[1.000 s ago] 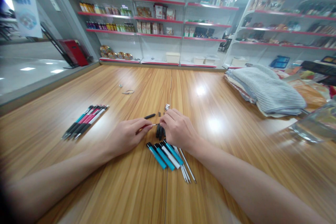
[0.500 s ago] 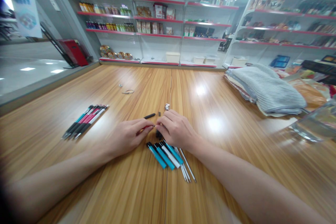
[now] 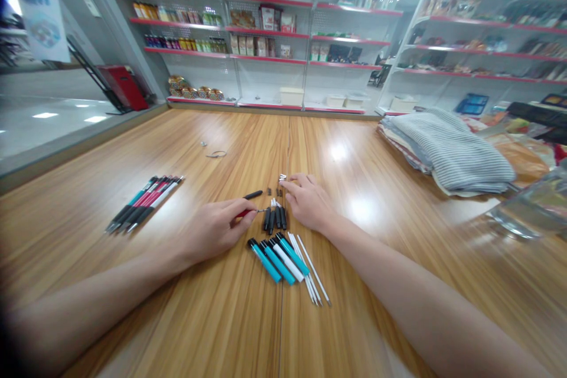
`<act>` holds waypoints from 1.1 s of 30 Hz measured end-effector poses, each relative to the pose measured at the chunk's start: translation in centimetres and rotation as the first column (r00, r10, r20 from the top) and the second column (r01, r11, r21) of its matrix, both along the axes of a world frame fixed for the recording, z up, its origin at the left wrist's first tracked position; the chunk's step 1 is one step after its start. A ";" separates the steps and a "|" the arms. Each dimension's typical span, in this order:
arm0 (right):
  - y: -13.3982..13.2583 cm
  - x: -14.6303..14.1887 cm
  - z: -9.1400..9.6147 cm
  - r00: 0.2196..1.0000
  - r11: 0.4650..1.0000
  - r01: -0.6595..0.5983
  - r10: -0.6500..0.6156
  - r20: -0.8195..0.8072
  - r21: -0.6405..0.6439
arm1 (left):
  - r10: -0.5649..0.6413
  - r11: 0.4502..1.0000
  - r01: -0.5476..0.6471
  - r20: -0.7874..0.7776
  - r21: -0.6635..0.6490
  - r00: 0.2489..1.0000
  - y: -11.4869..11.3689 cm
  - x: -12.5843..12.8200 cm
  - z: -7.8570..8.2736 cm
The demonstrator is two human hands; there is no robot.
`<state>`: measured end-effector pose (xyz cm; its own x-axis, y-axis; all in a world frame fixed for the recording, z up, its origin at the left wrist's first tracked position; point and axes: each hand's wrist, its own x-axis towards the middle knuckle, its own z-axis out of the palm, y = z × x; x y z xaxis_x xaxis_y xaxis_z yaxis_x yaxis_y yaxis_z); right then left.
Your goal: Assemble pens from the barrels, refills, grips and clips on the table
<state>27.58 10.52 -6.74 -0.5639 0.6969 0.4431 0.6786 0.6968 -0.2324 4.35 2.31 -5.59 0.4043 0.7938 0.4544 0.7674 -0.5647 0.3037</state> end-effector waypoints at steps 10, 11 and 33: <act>0.0 0.1 0.0 0.999 1.000 0.022 -0.021 -0.030 0.007 | 0.008 1.000 -0.008 0.003 -0.014 1.000 0.0 0.0 0.1; 0.0 0.1 -0.1 0.999 1.000 0.022 -0.022 -0.024 0.011 | 0.009 1.000 -0.009 0.004 -0.016 1.000 0.0 0.0 0.1; -0.3 0.0 0.1 0.997 0.999 0.030 -0.032 -0.076 -0.025 | -0.003 1.000 0.003 0.013 -0.021 1.000 0.0 0.1 0.0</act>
